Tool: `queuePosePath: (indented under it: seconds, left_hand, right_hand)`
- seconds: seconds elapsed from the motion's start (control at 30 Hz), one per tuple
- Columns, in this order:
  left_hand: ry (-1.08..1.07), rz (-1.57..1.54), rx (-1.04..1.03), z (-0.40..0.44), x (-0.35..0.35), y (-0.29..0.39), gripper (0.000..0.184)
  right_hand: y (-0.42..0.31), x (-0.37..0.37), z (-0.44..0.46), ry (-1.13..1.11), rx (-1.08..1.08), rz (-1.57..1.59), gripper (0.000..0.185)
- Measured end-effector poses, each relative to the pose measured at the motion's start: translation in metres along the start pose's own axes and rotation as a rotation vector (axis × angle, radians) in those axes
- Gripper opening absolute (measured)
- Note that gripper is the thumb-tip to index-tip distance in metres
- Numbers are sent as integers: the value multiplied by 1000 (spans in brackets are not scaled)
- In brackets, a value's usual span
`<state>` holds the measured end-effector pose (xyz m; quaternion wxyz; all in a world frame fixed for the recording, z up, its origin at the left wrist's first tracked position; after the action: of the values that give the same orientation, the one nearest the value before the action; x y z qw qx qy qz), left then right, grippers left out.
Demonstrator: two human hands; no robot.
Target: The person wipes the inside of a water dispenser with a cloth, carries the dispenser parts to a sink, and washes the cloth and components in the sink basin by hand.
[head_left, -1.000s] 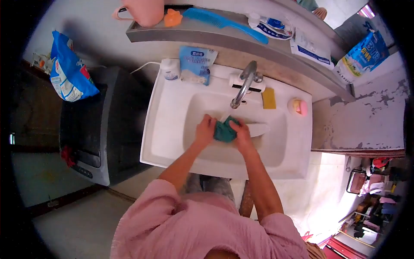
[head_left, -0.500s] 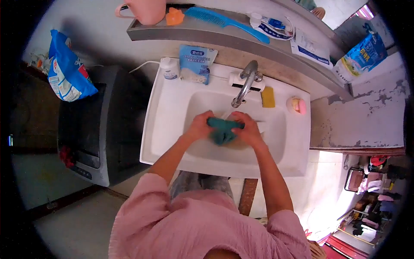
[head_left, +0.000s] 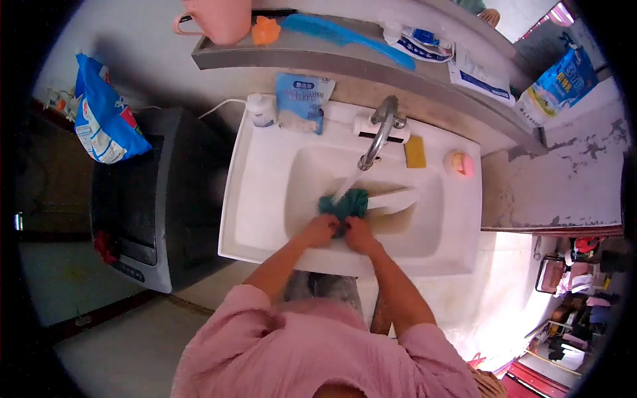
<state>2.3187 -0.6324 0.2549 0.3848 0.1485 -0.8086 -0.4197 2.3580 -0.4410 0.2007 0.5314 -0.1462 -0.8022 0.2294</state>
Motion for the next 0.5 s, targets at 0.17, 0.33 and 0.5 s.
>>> queuePosePath:
  seconds: [0.17, 0.33, 0.5]
  left_hand:
    - [584, -652, 303, 24, 1, -37, 29]
    - [486, -1073, 455, 40, -6, -20, 24]
    - [670, -384, -85, -2, 7, 110, 18]
  right_hand:
    - [-79, 116, -23, -56, -213, 1144, 39]
    - [-80, 146, -40, -3, -245, 1559, 38]
    - [-60, 89, -24, 107, -447, 1870, 40]
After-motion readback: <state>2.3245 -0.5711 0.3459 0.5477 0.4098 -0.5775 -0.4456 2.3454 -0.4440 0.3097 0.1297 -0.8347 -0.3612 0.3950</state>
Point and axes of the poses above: each hand's wrist, its own z-axis towards the middle knuckle, its own x-axis out of the back of the hand, y = z × x, the point moved 1 cm from there along z, towards the middle knuckle, and after that the axes turned 4 degrees about y, right-handed, at the moved point
